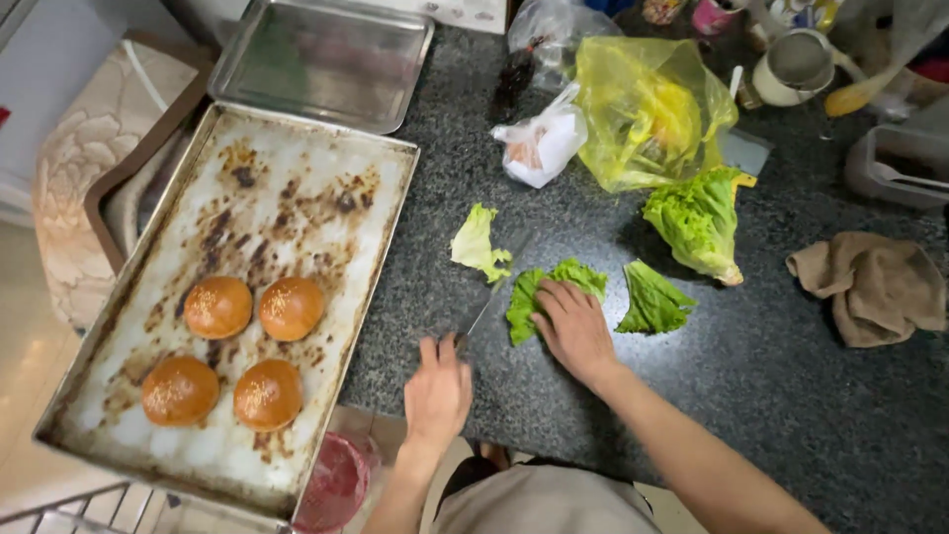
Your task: The person is preparing burgers by cutting lettuce and placing it on the buns.
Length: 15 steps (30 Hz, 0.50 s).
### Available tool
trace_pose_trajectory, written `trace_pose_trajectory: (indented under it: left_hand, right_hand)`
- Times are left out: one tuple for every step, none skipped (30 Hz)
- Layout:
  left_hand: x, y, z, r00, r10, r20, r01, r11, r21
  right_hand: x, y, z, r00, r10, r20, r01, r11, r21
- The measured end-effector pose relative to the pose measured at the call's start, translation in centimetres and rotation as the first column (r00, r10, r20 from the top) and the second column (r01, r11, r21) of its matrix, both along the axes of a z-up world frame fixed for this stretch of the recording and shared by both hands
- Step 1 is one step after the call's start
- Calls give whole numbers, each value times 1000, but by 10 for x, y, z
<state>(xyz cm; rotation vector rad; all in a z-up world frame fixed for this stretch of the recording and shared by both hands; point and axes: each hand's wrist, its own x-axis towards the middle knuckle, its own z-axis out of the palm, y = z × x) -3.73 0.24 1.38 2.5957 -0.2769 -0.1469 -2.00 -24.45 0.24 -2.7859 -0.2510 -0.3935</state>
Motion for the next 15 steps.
trace_pose_trajectory:
  left_hand:
    - [-11, 0, 4, 998, 58, -5, -58, 998, -16]
    - [-19, 0, 9, 993, 116, -5, -116, 993, -30]
    - [-28, 2, 5, 992, 125, -4, -125, 992, -26]
    - [-38, 1, 1, 989, 139, -55, -139, 990, -3]
    - [-49, 1, -4, 982, 153, -107, -152, 988, 20]
    - [-56, 1, -10, 981, 159, -111, -158, 987, 23]
    - [-63, 0, -15, 989, 129, -69, -120, 985, 125]
    - [-71, 1, -21, 995, 94, -31, -85, 970, 227]
    - [-75, 1, -20, 994, 100, -36, -89, 969, 230]
    - [-78, 2, -20, 996, 73, -47, -58, 965, 256]
    - [-81, 3, -19, 997, 46, -60, -27, 959, 281]
    - [-82, 5, -17, 997, 47, -62, -28, 959, 282]
    - [-83, 7, -16, 993, 60, -101, -29, 958, 286]
    - [-82, 8, -14, 988, 70, -139, -28, 958, 287]
    - [-81, 12, -17, 988, 68, -139, -26, 958, 285]
  right_hand:
    - [-1, 0, 4, 1000, 7, -6, -7, 1000, -15]
    - [1, 1, 8, 1000, 13, -6, -13, 999, -29]
    - [3, 1, 9, 1000, 22, -5, -23, 999, -24]
    - [3, -2, 10, 999, 53, 1, -53, 998, -29]
    - [4, -4, 10, 997, 83, 7, -83, 996, -33]
    - [4, -4, 15, 996, 89, 2, -89, 996, -31]
    - [5, -4, 19, 995, 97, 3, -96, 995, -29]
    - [5, -3, 23, 995, 104, 3, -104, 994, -27]
    - [5, -2, 23, 994, 109, -1, -109, 994, -25]
    - [7, -1, 23, 996, 93, 1, -93, 994, -58]
    - [8, 0, 24, 997, 77, 5, -76, 993, -91]
    - [8, 2, 24, 997, 78, 2, -77, 993, -91]
    - [8, 4, 25, 998, 64, -11, -64, 992, -109]
    - [9, 4, 26, 999, 46, -22, -49, 990, -130]
    - [8, 4, 25, 999, 45, -23, -47, 990, -132]
